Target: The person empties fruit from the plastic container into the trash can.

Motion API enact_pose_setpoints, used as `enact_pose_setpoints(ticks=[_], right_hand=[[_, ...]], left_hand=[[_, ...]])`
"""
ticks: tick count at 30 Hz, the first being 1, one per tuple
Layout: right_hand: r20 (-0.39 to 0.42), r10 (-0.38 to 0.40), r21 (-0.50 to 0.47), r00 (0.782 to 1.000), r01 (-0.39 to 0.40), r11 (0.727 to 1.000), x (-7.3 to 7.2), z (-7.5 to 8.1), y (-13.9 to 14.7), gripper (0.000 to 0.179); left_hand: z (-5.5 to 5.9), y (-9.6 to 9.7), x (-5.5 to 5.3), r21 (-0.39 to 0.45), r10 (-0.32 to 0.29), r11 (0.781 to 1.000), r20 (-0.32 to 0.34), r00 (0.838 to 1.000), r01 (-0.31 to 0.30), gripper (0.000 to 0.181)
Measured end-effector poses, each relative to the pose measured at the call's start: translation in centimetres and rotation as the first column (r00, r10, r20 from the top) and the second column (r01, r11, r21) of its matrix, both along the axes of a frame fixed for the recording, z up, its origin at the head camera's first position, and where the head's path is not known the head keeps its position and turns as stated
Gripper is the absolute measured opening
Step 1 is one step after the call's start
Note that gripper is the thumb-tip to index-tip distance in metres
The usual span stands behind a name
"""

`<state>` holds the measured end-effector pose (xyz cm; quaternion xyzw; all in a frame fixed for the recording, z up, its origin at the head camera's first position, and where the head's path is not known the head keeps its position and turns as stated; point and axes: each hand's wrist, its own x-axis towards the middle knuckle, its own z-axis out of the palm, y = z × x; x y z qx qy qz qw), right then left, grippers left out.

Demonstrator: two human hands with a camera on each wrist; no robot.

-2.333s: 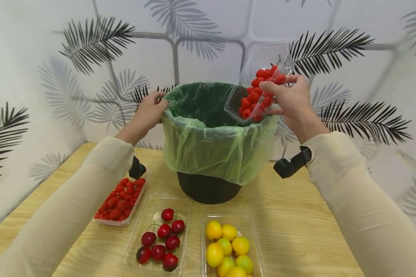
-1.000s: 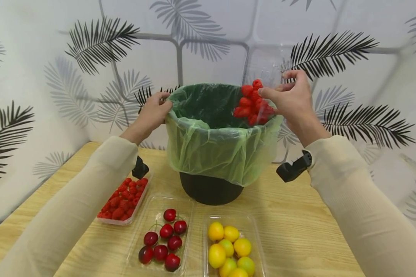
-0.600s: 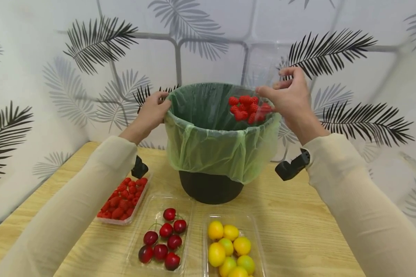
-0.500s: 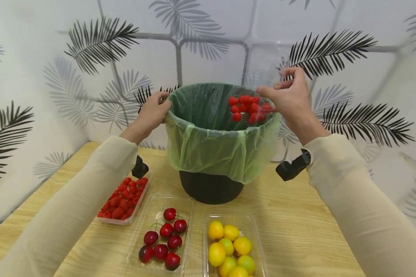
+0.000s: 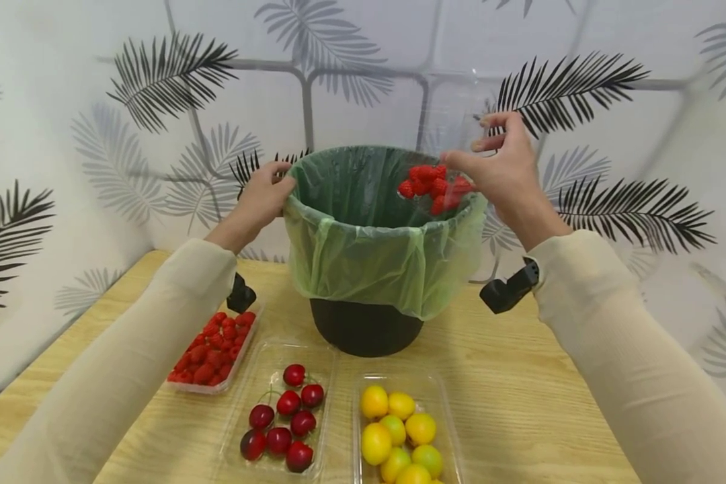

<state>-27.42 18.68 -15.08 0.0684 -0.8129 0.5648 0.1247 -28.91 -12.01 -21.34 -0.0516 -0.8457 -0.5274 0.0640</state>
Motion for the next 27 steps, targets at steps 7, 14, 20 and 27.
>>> enact_pose_setpoints(ticks=[7,14,20,27], right_hand=[[-0.008,0.005,0.008,1.0,-0.005,1.0,-0.06,-0.13,0.0,0.063],[-0.004,0.024,-0.022,1.0,-0.024,0.999,-0.03,-0.26,0.09,0.063],[-0.01,0.023,0.031,1.0,-0.023,0.999,-0.02,-0.18,-0.05,0.071],[-0.04,0.023,0.108,0.999,-0.018,0.994,0.1,-0.24,-0.07,0.066]], left_hand=[[-0.06,-0.05,-0.03,0.006,-0.009,1.0,-0.002,1.0,0.009,0.052],[-0.12,-0.04,-0.06,0.006,0.0,1.0,0.001,1.0,0.0,0.053],[-0.14,-0.11,-0.05,0.0,0.0,1.0,-0.002,1.0,0.0,0.053],[-0.13,-0.07,0.14,0.011,-0.011,1.0,0.009,1.0,0.011,0.052]])
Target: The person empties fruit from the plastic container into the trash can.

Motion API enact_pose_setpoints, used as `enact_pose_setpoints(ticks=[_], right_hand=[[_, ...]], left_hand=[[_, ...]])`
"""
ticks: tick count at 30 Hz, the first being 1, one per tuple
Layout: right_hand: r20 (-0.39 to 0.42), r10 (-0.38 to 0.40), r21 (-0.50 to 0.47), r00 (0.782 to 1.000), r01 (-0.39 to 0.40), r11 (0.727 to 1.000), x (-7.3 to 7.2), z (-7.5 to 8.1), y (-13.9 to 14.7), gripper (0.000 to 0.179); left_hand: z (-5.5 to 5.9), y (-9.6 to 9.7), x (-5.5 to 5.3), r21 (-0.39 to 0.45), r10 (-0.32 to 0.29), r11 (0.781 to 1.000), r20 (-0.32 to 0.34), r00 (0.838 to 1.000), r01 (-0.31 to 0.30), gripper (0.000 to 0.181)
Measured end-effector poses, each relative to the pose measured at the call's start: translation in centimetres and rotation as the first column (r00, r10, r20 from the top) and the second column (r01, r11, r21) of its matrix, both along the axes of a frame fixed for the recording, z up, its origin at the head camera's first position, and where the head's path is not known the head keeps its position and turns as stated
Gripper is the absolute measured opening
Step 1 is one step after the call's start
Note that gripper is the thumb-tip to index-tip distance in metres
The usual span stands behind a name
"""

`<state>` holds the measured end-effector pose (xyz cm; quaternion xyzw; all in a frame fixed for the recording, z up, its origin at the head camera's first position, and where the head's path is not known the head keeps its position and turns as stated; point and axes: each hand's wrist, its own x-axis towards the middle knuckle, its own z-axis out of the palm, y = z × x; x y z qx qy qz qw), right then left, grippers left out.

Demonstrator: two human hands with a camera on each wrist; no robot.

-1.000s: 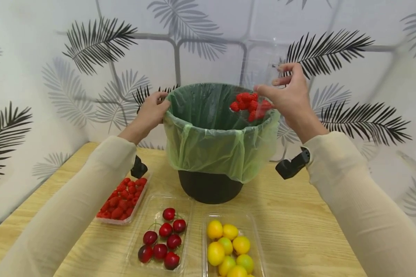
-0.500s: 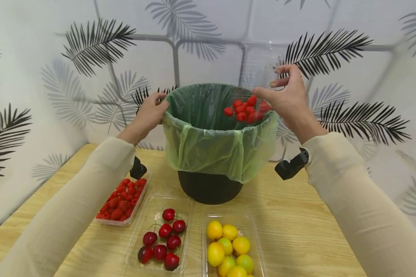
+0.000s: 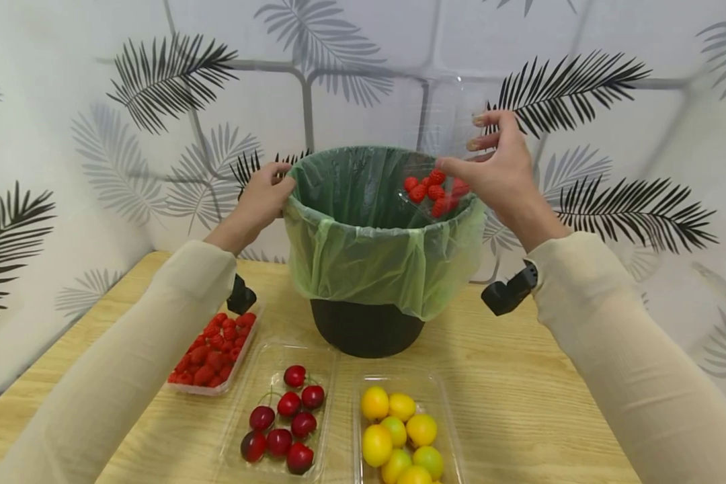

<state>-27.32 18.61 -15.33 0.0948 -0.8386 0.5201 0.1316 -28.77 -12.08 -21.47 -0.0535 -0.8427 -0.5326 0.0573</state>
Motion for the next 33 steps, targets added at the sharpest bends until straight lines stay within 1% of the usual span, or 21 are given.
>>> enact_pose_setpoints(ticks=[7,12,15,19,27,30,33], right_hand=[[-0.024,-0.011,0.04,1.0,0.012,0.999,0.04,0.01,-0.04,0.066],[-0.092,-0.004,0.105,0.996,0.014,0.994,0.11,-0.18,-0.22,0.066],[-0.127,0.008,0.116,0.992,0.007,0.993,0.13,-0.38,-0.22,0.065],[-0.143,0.013,0.118,0.99,0.004,0.993,0.08,-0.54,-0.11,0.067],[-0.187,0.009,0.162,0.982,0.021,0.987,0.05,-0.64,-0.01,0.073],[-0.209,0.023,0.199,0.978,0.019,0.98,0.13,-0.73,-0.06,0.073],[-0.25,0.063,0.254,0.966,0.002,0.967,0.16,-0.86,-0.1,0.073]], left_hand=[[0.08,-0.02,0.1,-0.002,0.004,1.0,0.002,1.0,-0.004,0.052],[0.08,-0.07,0.09,-0.003,0.007,1.0,0.002,1.0,-0.007,0.052],[0.05,-0.08,0.11,-0.005,0.005,1.0,0.004,1.0,-0.005,0.052],[0.03,-0.04,0.15,-0.004,0.004,1.0,0.005,1.0,-0.004,0.052],[0.1,-0.09,-0.04,-0.002,0.004,1.0,0.009,1.0,-0.004,0.053],[0.11,-0.09,-0.06,0.0,0.004,1.0,0.009,1.0,-0.004,0.053],[0.08,-0.1,-0.07,0.005,0.001,1.0,0.01,1.0,-0.001,0.053]])
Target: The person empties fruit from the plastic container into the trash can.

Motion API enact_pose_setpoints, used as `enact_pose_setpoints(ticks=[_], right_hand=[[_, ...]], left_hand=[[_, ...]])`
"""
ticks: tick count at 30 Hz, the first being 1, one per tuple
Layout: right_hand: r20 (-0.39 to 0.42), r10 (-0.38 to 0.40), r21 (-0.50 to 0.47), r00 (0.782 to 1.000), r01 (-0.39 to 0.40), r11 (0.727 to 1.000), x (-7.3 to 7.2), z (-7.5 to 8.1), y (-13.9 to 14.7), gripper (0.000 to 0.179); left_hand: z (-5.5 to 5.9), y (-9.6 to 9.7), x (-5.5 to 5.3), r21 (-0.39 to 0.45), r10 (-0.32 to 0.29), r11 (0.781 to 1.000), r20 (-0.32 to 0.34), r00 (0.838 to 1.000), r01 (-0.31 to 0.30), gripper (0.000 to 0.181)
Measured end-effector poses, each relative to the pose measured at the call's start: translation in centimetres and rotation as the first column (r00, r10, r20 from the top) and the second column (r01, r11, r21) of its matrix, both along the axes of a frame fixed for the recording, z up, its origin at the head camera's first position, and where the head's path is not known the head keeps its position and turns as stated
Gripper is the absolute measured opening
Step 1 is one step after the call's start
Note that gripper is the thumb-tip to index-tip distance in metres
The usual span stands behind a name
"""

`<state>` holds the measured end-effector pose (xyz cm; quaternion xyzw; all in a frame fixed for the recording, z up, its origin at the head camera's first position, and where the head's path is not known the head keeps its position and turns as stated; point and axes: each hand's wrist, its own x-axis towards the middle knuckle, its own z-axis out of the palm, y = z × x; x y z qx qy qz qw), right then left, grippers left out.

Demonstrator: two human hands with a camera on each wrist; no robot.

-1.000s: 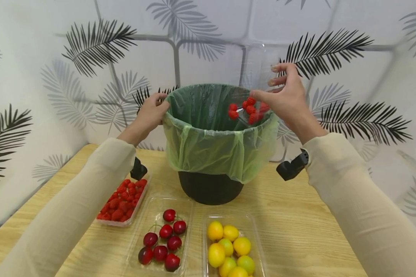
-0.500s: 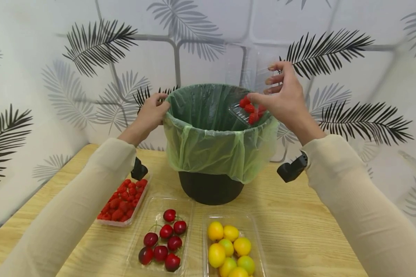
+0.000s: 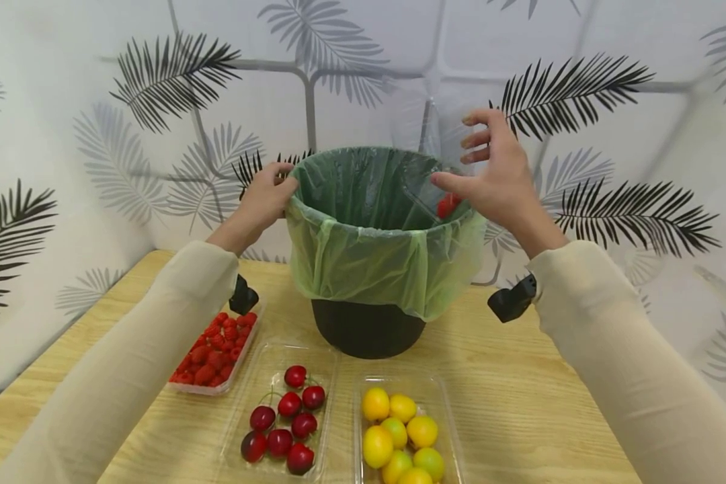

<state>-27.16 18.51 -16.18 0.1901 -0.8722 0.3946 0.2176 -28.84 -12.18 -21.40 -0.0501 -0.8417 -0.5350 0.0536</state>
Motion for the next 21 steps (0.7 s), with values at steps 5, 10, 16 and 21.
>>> enact_pose_setpoints(ticks=[5,10,16,21], right_hand=[[-0.067,0.033,0.089,0.997,-0.027,0.996,0.19,-0.15,-0.05,0.073],[-0.1,0.04,0.161,0.994,-0.023,0.987,0.37,-0.34,-0.04,0.074],[-0.117,0.06,0.145,0.991,-0.043,0.988,0.4,-0.34,0.02,0.075],[-0.114,0.054,0.162,0.992,-0.035,0.986,0.46,-0.19,-0.14,0.075]], left_hand=[[-0.09,0.02,0.05,-0.004,-0.001,1.0,-0.007,1.0,0.001,0.053],[-0.24,0.1,-0.03,0.002,0.005,1.0,-0.003,1.0,-0.005,0.054],[-0.4,0.09,-0.22,0.009,0.005,1.0,-0.01,1.0,-0.005,0.054],[-0.3,-0.04,-0.13,0.016,0.001,1.0,-0.014,1.0,-0.001,0.053]])
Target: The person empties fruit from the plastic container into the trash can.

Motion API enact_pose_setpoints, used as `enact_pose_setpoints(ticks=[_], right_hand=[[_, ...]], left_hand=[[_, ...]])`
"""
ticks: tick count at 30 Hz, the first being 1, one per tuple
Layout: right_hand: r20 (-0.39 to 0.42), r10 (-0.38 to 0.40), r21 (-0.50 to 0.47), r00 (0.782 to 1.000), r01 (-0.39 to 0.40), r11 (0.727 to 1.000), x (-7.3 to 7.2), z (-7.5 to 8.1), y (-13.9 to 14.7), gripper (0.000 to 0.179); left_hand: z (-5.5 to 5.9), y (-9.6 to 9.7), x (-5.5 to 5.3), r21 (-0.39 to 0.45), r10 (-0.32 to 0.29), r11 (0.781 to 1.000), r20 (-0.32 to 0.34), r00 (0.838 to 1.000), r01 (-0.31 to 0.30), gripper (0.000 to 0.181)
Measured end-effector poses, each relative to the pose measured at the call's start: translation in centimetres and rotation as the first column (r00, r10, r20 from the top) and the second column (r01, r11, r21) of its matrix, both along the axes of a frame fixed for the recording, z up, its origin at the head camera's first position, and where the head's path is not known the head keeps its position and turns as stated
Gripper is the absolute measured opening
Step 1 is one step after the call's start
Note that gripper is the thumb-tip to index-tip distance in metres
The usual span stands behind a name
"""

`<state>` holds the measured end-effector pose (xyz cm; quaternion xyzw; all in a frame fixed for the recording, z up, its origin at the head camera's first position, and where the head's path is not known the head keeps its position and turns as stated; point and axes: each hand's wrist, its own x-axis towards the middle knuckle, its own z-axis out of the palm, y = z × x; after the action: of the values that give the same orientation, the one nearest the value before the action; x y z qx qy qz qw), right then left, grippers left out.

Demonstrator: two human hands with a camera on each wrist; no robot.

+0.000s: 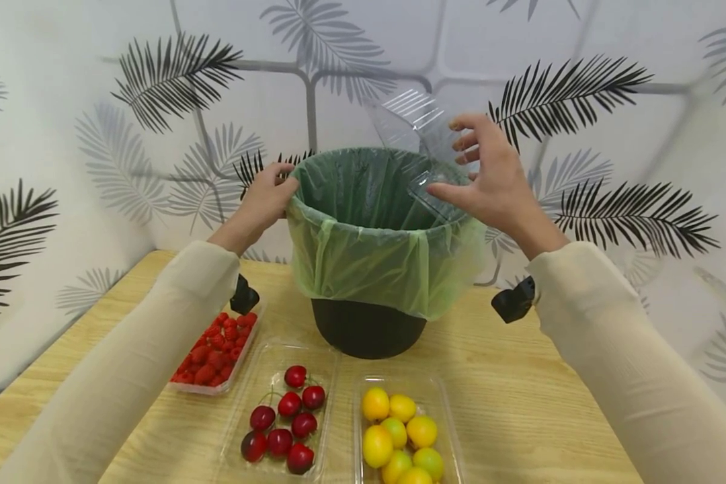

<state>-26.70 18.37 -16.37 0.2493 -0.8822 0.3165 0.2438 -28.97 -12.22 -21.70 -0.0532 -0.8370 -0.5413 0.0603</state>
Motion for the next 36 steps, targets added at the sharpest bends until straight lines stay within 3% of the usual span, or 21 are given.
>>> enact_pose_setpoints(ticks=[12,31,36], right_hand=[[-0.019,-0.006,-0.025,1.0,0.005,1.0,-0.2,0.3,0.5,0.075],[-0.036,-0.066,-0.082,0.997,0.063,0.995,0.5,2.4,1.5,0.079],[-0.078,-0.086,-0.066,0.993,0.081,0.995,0.7,2.9,2.0,0.079]], left_hand=[[0.1,0.1,-0.1,0.009,-0.006,1.0,-0.005,1.0,0.006,0.053],[0.1,0.2,0.0,0.007,0.008,1.0,0.004,1.0,-0.008,0.054],[0.1,0.1,0.1,0.005,0.008,1.0,0.004,1.0,-0.008,0.054]])
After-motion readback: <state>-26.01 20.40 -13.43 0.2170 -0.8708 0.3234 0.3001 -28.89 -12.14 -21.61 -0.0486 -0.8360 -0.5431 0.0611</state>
